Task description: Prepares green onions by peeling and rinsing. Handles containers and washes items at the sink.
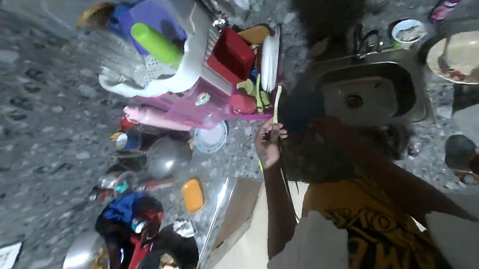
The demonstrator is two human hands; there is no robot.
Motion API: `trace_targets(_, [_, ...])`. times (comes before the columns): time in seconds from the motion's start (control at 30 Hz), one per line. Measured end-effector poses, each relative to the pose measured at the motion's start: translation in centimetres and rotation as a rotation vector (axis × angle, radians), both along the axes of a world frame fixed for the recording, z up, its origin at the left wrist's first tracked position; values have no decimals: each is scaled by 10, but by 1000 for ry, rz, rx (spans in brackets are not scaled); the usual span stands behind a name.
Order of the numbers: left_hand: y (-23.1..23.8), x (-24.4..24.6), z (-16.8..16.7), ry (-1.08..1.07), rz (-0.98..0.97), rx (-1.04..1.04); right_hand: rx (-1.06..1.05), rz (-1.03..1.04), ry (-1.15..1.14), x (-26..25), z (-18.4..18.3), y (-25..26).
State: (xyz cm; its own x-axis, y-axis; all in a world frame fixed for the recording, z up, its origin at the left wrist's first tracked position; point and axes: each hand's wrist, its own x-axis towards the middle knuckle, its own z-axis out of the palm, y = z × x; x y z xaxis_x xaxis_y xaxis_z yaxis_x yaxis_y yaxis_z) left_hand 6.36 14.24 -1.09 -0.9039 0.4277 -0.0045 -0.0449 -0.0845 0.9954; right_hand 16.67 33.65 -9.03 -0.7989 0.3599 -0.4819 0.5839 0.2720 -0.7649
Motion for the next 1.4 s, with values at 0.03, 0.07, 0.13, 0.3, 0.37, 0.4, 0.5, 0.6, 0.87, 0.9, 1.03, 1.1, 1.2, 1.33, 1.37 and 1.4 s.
trace_targets(0.03, [-4,2,0,-11,4,13,14,111,-32,-7,-3,-8])
trace_targets(0.07, [-7,4,2,-26,7,26,48,203,-53,-13,-6,-16])
trace_targets(0.13, [-13,8,4,-50,6,51,145,299,-70,-19,-5,-27])
trace_targets(0.3, [-20,17,12,-66,-1,77,218,173,53,-19,22,-33])
trace_targets(0.37, [-16,21,15,-38,6,59,138,55,221,-13,40,-27])
trace_targets(0.4, [-12,22,16,-20,5,56,75,-1,327,-8,52,-25])
trace_targets(0.5, [5,28,19,23,28,31,-108,-78,729,1,80,-24])
trace_targets(0.6, [27,38,31,53,52,21,-272,-34,932,7,96,-23])
trace_targets(0.87, [48,44,58,377,56,-207,16,-162,810,34,116,-5])
trace_targets(0.9, [47,41,61,451,78,-240,42,-174,794,37,118,-3])
trace_targets(1.03, [41,22,78,548,136,-251,22,-219,687,52,132,2])
trace_targets(1.1, [35,10,85,575,168,-265,25,-222,673,57,133,3])
trace_targets(1.2, [25,-8,90,621,241,-279,88,-238,688,64,135,4])
trace_targets(1.33, [4,-26,100,575,415,-274,101,-285,622,75,147,9])
trace_targets(1.37, [0,-28,101,565,445,-268,90,-313,600,77,149,11])
trace_targets(1.4, [-2,-28,102,548,455,-263,72,-342,588,79,148,14])
